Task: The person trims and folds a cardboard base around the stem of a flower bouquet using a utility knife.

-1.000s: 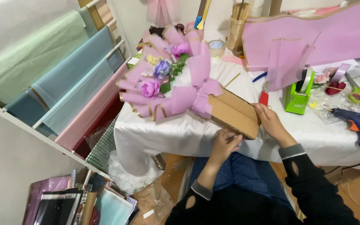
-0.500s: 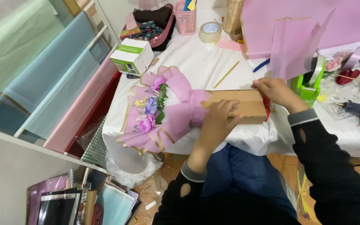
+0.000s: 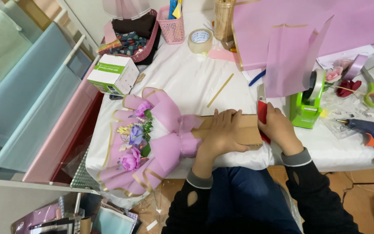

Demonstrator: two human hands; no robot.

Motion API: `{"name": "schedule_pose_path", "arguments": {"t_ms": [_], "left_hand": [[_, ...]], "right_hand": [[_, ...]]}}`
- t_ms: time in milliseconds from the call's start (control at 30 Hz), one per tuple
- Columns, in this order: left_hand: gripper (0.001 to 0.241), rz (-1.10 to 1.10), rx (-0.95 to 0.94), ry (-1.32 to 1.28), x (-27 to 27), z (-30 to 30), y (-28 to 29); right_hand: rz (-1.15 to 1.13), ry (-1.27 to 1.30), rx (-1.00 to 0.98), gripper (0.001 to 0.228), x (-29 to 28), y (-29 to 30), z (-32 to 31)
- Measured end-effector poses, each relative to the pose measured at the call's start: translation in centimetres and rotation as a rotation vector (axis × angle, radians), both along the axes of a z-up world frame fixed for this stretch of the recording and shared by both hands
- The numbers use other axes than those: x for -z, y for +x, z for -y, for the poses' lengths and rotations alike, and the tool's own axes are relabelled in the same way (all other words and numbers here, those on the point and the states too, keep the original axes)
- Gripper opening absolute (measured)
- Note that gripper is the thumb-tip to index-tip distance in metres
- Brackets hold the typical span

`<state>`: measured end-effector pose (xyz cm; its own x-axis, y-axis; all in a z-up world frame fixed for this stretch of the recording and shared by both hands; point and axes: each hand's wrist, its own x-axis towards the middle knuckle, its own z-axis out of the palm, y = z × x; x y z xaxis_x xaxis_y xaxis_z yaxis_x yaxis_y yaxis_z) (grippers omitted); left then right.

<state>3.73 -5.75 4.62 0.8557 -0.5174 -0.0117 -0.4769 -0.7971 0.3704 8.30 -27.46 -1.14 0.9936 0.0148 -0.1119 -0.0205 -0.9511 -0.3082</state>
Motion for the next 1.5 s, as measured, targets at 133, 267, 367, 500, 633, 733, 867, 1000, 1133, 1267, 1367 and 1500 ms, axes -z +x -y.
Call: {"name": "schedule_pose_path", "arguments": {"t_ms": [133,267,367,500,633,733,867,1000,1133,1267,1367,1500], "left_hand": [[0.118,0.269,0.038,-0.22,3.3,-0.7,0.1],[0.111,0.392,-0.008,-0.289,3.3,-0.9,0.1],[0.111,0.451,-0.053,-0.286,3.1,-0.6,-0.5],[0.121,0.378,-0.081,-0.26,1.9,-0.5,-1.1],[0.072,0.402,-0.14,-0.304,3.3,0.3,0.1],[0.039,0.517,-0.268,-0.258,4.3,1.5,1.1],[0.02,0.36,-0.353,-0.219,5.2,2.8,1.9],[0.021,0.287,-0.376,-0.294,4.7,3.1,1.8],[0.028,0.239,-0.393,-0.32,3.8,3.1,1.9],[0.023,0.255,-0.388,-0.362,3.6,3.1,1.9],[0.019,0.268,-0.389,-0.365,3.9,3.3,2.1],[0.011,0.353,-0.401,-0.364,4.1,3.6,2.2]], "right_hand": [[-0.003,0.131,0.052,0.076,-2.8,-2.7,0.6],[-0.103,0.647,0.259,0.069,-5.5,-7.2,1.3],[-0.181,0.811,0.292,0.068,-6.7,-10.7,1.1],[-0.341,0.545,0.21,0.065,-9.2,-13.8,-1.0],[-0.464,0.368,0.186,0.072,-12.9,-13.5,-3.4],[-0.491,0.282,0.223,0.071,-14.1,-12.7,-5.0],[-0.474,0.205,0.181,0.071,-13.7,-12.4,-5.7],[-0.563,0.186,0.215,0.07,-16.4,-12.3,-7.1],[-0.361,0.174,0.103,0.071,-11.8,-12.9,-5.2],[-0.29,0.158,0.041,0.074,-10.0,-13.0,-4.9],[-0.174,0.138,-0.015,0.075,-8.3,-13.2,-4.6],[-0.239,0.112,-0.005,0.075,-8.8,-12.8,-4.8]]}}
